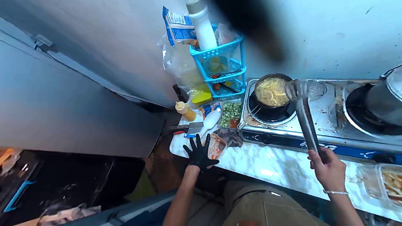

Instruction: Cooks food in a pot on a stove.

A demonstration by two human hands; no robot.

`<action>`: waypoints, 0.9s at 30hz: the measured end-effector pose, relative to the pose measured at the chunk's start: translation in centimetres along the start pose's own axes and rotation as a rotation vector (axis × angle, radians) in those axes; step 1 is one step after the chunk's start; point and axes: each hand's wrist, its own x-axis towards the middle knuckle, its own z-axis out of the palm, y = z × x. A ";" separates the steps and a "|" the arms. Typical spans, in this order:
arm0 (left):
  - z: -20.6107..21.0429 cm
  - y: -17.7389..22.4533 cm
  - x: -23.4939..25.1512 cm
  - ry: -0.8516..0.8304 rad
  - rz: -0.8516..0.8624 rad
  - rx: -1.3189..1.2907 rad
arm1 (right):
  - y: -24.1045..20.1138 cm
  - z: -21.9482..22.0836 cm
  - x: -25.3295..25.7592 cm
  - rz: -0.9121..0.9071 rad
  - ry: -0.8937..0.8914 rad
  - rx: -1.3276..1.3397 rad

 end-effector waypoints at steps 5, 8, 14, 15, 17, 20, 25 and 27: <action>-0.3 -3.8 1.8 0.012 0.068 0.111 | -0.1 -0.5 0.8 -0.077 -0.024 -0.069; -1.2 -2.0 -0.6 0.070 0.064 0.017 | -0.2 -0.8 0.5 -0.085 0.018 -0.059; -1.9 12.1 -6.2 -0.093 0.253 -0.387 | 0.2 -1.7 -0.7 -0.008 0.068 0.010; -1.4 13.7 -4.9 -0.099 0.180 -0.419 | 0.3 -1.9 -0.9 -0.006 0.067 0.012; 1.8 15.5 -0.1 -0.017 0.019 -0.439 | 0.6 -2.2 -1.1 -0.015 0.057 -0.001; 3.8 16.6 4.2 -0.041 -0.133 -0.420 | 1.1 -2.9 -1.9 -0.012 0.048 -0.026; 1.6 16.8 0.9 0.174 -0.069 -0.438 | 1.9 -3.9 -3.2 0.033 0.057 -0.038; -11.0 18.3 -10.6 -0.139 -0.051 -0.504 | 2.1 -3.9 -3.8 0.050 0.068 -0.017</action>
